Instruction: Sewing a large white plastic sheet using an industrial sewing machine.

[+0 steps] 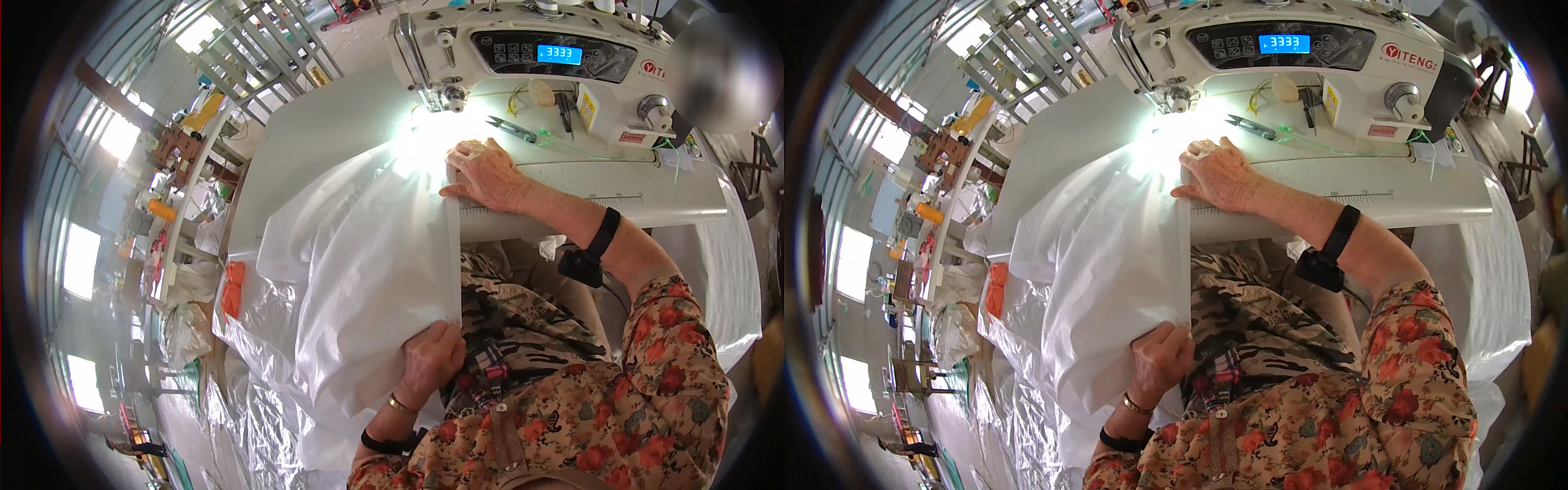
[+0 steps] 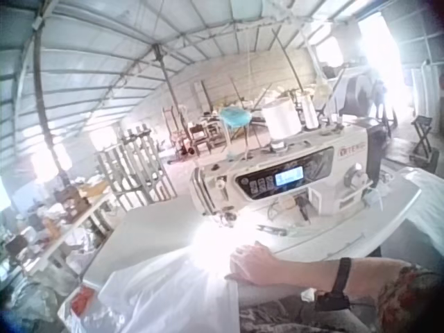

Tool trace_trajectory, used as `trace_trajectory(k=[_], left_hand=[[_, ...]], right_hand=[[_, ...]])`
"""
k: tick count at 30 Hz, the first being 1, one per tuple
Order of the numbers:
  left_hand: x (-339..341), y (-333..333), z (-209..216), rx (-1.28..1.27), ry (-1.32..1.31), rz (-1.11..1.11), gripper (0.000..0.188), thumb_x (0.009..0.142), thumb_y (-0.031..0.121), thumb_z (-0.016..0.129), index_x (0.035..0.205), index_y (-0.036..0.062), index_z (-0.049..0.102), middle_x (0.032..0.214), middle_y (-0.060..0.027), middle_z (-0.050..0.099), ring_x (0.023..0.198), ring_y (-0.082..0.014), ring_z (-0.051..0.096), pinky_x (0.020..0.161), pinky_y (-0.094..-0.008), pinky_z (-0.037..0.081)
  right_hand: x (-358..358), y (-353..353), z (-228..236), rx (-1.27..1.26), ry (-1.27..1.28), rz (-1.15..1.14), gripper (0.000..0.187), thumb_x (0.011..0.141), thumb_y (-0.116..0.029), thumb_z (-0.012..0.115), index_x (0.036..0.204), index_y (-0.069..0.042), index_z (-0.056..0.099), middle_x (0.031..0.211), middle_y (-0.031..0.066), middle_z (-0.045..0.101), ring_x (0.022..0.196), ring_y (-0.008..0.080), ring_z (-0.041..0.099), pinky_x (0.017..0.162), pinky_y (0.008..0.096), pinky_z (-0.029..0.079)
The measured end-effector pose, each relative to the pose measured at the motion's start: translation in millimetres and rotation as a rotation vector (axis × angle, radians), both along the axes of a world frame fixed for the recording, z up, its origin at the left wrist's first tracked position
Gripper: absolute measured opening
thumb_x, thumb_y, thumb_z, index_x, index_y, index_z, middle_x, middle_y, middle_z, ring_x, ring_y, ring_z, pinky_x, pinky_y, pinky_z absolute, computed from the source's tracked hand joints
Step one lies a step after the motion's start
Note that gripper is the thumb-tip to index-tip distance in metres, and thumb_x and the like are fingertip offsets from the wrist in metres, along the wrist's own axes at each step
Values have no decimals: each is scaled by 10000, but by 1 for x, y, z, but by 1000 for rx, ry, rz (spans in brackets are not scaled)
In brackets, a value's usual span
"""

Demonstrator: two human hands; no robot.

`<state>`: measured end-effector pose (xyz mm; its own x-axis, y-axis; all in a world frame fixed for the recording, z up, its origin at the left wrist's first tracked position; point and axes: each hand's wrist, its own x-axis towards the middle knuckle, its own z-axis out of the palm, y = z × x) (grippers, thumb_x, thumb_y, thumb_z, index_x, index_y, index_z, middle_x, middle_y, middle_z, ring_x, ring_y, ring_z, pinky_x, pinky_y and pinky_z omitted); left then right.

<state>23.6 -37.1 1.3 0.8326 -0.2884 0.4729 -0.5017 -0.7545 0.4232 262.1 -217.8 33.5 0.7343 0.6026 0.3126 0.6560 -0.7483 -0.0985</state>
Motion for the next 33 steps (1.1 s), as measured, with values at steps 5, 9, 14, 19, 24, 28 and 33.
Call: trace_trajectory(k=[5,9,14,19,24,28,33], left_hand=[[10,1,4,13,-4,1,117,709,10,640,817,54,639,675,-76,523,561,-286,568,524,-380,476],[23,7,4,108,-1,-4,64,768,78,643,789,54,587,744,-95,524,617,-297,586,547,-395,499],[52,3,19,93,-37,-7,66,738,35,624,741,48,559,694,-100,525,581,-303,574,526,-395,480],[76,-5,35,146,-14,-15,126,745,39,620,706,42,501,690,-107,512,594,-312,568,530,-404,471],[105,-12,38,230,-60,-8,126,767,56,605,708,34,495,687,-111,503,607,-321,567,530,-432,448],[128,-16,40,247,-77,-5,126,792,85,579,714,26,501,700,-123,525,603,-337,569,544,-452,450],[161,-25,41,363,33,172,111,795,93,548,726,9,570,749,-167,594,627,-376,600,592,-466,484]], right_hand=[[4,-4,-8,64,17,6,655,907,-572,510,1221,1,556,1146,138,596,1128,272,537,950,450,390],[6,-2,-9,92,36,30,666,908,-584,495,1220,2,556,1164,150,586,1141,292,522,957,485,373],[5,-2,-2,114,145,66,703,881,-642,475,1150,-2,582,1118,177,593,1132,321,529,968,542,352],[6,-4,-2,61,144,75,798,866,-677,469,1250,19,529,1173,190,571,1154,333,511,978,538,338],[6,-5,3,64,207,89,828,854,-680,485,1271,35,514,1207,200,564,1186,342,499,1004,550,334],[4,-3,11,6,281,91,804,888,-629,476,1312,54,483,1284,212,539,1238,349,474,1031,566,320],[8,-7,-8,166,121,173,515,934,-377,517,1226,47,522,1173,198,586,1172,322,519,985,526,364]])
